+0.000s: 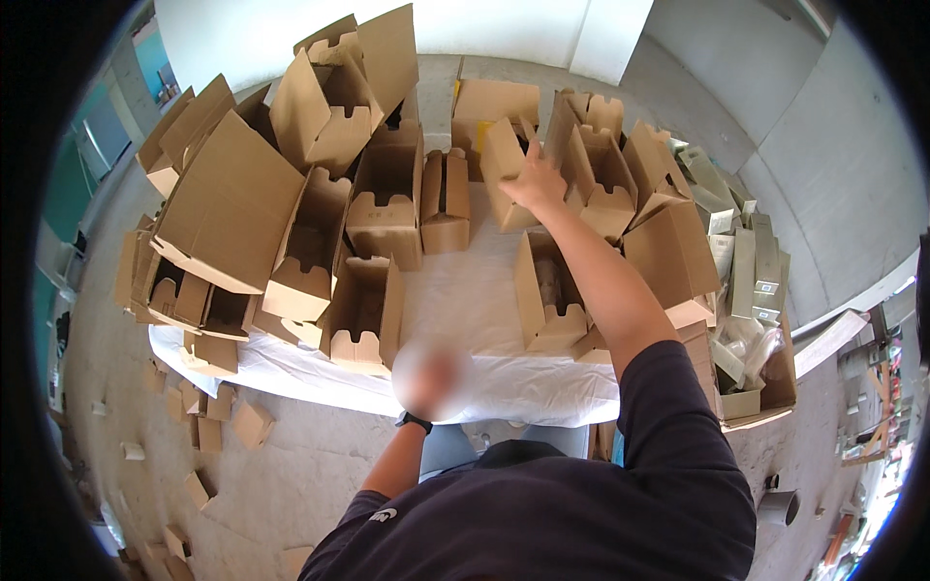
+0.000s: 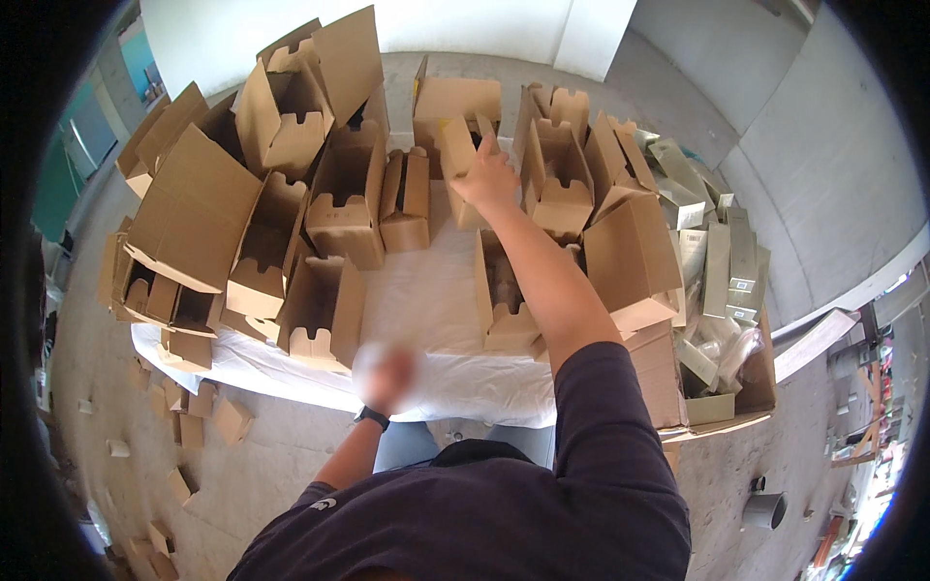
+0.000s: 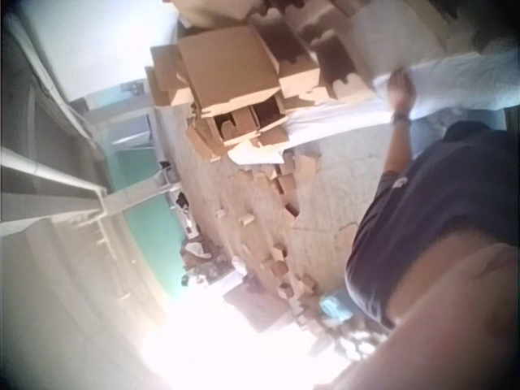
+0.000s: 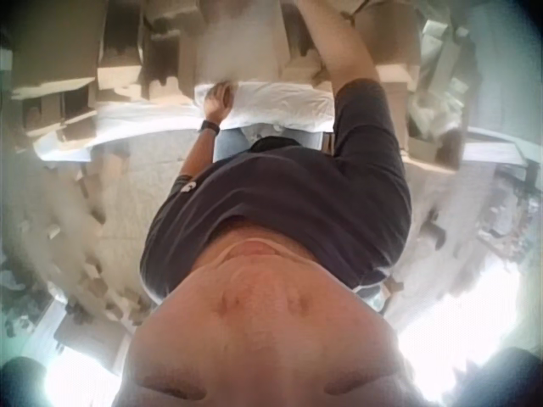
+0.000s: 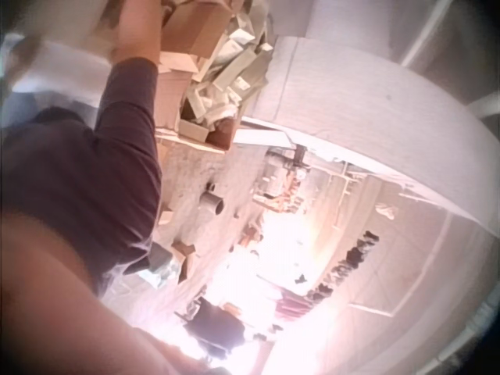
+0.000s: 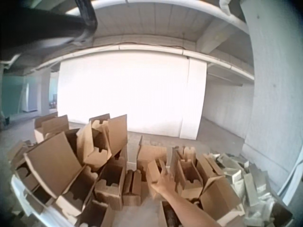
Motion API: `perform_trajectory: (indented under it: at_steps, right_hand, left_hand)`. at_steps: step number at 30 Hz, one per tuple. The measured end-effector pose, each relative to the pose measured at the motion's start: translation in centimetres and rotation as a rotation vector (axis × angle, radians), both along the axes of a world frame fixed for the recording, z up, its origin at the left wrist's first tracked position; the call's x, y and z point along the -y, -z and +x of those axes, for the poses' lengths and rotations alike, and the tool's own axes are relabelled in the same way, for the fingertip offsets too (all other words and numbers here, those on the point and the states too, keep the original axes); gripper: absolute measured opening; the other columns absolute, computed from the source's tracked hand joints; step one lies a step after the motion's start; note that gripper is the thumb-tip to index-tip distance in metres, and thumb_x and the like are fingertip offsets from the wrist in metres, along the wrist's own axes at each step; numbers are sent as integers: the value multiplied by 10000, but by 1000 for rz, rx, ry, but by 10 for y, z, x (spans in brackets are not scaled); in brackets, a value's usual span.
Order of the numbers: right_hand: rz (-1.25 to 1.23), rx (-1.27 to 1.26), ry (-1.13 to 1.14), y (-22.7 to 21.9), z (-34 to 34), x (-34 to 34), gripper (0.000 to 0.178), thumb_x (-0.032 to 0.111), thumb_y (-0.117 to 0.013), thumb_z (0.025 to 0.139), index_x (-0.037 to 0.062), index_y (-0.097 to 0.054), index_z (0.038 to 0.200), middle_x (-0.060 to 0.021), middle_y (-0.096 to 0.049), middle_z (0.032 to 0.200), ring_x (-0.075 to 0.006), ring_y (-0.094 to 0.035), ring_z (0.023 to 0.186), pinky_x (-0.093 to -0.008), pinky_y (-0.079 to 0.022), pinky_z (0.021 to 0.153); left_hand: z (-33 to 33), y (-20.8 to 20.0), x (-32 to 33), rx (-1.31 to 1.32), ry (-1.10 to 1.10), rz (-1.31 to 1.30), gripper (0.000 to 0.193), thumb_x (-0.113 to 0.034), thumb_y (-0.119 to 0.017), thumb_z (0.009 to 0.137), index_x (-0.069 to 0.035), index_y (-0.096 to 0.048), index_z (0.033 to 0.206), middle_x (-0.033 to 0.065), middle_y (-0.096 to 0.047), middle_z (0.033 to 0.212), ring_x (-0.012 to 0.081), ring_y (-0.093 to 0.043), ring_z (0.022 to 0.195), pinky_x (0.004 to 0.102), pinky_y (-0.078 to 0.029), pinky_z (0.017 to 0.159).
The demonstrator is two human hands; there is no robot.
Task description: The person removes white cylindrical bottles from plastic bags and places them into individual cardboard boxes on a table.
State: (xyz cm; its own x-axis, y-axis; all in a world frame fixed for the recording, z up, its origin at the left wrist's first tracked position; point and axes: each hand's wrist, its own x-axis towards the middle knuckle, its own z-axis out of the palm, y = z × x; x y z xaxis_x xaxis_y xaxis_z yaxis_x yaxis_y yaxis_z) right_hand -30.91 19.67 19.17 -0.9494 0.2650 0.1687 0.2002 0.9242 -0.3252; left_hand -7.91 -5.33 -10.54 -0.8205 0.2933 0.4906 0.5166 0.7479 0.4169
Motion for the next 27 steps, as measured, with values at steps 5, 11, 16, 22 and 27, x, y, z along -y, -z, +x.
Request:
perform_trajectory:
  at_steps: [5,11,16,22,27]
  right_hand:
    - [65,123,83,31,-14,-13,1027,466,-744,713,80,-179,1479,-272,-419,1352,-396,-571,1120,-556,-519,812]
    - [264,697,21,53,-40,-24,868,462,-692,780,55,-316,1448,-152,-546,1291,-365,-563,1165,-558,-517,836]
    - [561,540,-89,24,-32,8,624,558,-603,845,83,-607,1249,-179,-563,1292,-339,-604,1109,-427,-506,916]
    - [-147,71,-237,31,-54,80,675,403,-571,905,118,-315,1460,-251,-384,1420,-392,-421,1300,-586,-367,1029]
    - [-271,359,-201,50,-54,121,766,356,-622,850,228,-247,1506,-160,-75,1580,-400,-104,1446,-674,-230,1080]
  left_hand:
    - [1,-8,0,29,-3,17,270,-216,-595,884,-129,-580,1139,58,-618,985,233,-605,855,408,-475,723]
    - [-3,14,2,-32,-10,8,295,-226,-600,878,-123,-579,1154,57,-610,986,231,-594,837,409,-467,714]
    - [-2,22,3,-13,38,-30,339,-223,-590,883,-119,-561,1205,63,-608,1085,230,-596,941,404,-463,779]
    - [0,40,6,22,11,-181,400,-206,-603,873,-109,-527,1254,69,-586,1177,240,-570,1062,424,-443,862]
    - [4,24,8,169,14,-142,388,-202,-610,862,-108,-542,1232,67,-598,1168,237,-574,1048,413,-444,868]
